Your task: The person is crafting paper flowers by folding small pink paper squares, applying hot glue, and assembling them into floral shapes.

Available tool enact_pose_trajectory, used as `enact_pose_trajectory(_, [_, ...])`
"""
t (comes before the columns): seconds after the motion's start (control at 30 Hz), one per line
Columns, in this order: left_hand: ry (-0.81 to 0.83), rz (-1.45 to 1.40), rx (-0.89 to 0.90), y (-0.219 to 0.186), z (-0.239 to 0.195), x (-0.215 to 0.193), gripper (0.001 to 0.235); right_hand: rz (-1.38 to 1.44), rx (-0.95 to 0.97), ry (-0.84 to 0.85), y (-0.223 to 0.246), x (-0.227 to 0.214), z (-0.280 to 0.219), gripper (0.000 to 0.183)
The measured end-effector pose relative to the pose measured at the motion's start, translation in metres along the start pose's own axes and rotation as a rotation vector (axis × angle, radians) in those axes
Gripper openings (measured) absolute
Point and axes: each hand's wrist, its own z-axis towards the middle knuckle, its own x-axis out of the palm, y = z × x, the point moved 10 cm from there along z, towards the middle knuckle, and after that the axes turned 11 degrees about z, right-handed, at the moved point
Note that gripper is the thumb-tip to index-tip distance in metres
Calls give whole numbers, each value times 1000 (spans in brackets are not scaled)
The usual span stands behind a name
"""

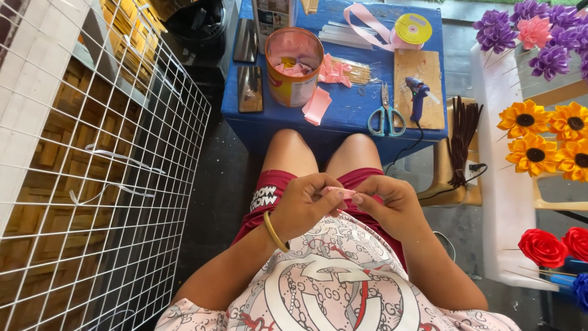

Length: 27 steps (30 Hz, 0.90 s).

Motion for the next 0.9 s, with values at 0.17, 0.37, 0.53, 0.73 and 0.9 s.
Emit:
enact_pose_trajectory(0.17, [228, 58, -118, 44, -4, 9, 14, -146, 12, 190, -1, 22, 5, 8])
enact_pose_trajectory(0.37, [330, 57, -327, 91, 3, 5, 17, -250, 233, 190, -60, -3, 20, 7])
enact_pose_trajectory(0.53, [166, -22, -304, 93, 27, -14, 17, -302, 396, -226, -170, -127, 51, 18])
enact_pose_trajectory(0.73, [53, 21, -252, 73, 47, -34, 14, -932, 566, -495, -324, -273, 64, 42])
enact_pose_trajectory(0.9, [-24, 73, -165, 41, 65, -36, 15, -1243, 604, -409, -366, -276, 94, 63])
